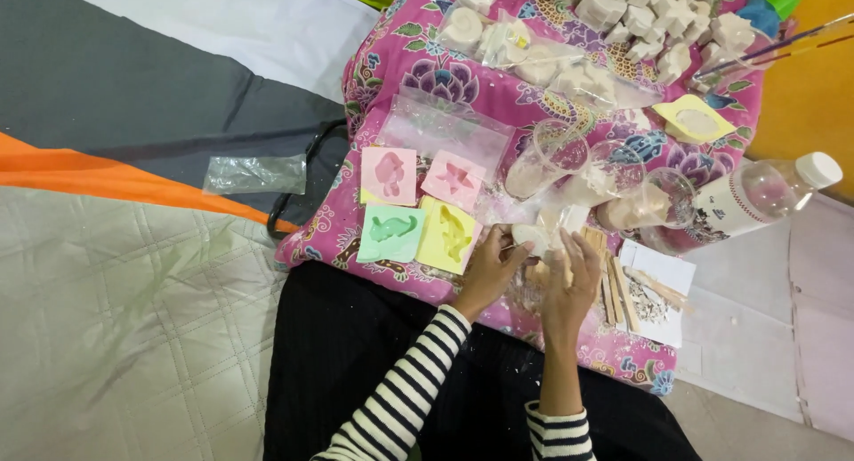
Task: The person prepares clay sculptures by hand and with a small wooden stick, smoothing the surface of a shell-shaped object and organizing a group of star-shaped and shell-shaped figures on a table.
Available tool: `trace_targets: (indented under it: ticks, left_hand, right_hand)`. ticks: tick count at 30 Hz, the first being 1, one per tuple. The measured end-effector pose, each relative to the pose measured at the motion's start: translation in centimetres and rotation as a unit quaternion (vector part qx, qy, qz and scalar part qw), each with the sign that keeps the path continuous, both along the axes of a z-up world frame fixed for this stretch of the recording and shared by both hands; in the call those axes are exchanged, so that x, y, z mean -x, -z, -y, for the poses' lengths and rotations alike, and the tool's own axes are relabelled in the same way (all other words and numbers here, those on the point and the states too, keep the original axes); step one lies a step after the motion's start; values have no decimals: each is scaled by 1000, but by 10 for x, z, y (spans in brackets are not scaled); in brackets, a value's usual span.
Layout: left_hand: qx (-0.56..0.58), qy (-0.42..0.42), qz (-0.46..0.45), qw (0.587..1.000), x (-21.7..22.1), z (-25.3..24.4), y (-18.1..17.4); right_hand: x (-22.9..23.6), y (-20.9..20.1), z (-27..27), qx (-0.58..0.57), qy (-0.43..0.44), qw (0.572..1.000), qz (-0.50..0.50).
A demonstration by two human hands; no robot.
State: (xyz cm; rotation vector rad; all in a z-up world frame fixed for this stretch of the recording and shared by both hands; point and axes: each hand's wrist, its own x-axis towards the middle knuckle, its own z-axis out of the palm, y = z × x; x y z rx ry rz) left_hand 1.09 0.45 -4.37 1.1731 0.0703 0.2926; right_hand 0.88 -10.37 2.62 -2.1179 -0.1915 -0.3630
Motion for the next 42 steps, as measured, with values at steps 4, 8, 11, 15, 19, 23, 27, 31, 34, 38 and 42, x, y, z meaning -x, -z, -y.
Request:
trace_targets:
  ticks: [4,8,11,15,19,23,27,31,34,38,42]
  left_hand:
    - [17,19,11,1000,7,-10,-26]
    - [2,-6,-7,1000,1,-6,-8]
    - [-28,-24,-1,999,2,0,-13]
    - [-179,-93,-12,979,1,3,-27]
    - [-132,-79,2,988,-2,4,-7]
    - [-132,-28,38,990,-5,8,2]
    - [-128,44,25,990,0,3,-10]
    - [-245,57,23,968,7,-6,-22]
    - [-279,82,12,957,13,-6,-44]
    - [-299,55,2,953,9,-4,-35]
    - [-299,17,-7,954,3,-4,-24]
  right_hand:
    - [-8,15,1,1,-22,999,-36]
    - [-9,15,6,-83,-29,994,-66]
    - [-8,17,6,-152,-6,987,-58]
    - [-34,52,36,-310,61,948,25]
    - [-52,48,58,-273,110,955,27]
    - [-65,43,64,-262,109,959,-17]
    - [-80,50,66,-187,92,977,-49]
    - [-74,53,51,-233,92,965,-83]
    - [-70,59,43,-216,86,971,-63]
    - [-50,58,30,-217,75,972,-53]
    - [-35,51,28,-198,16,980,-21]
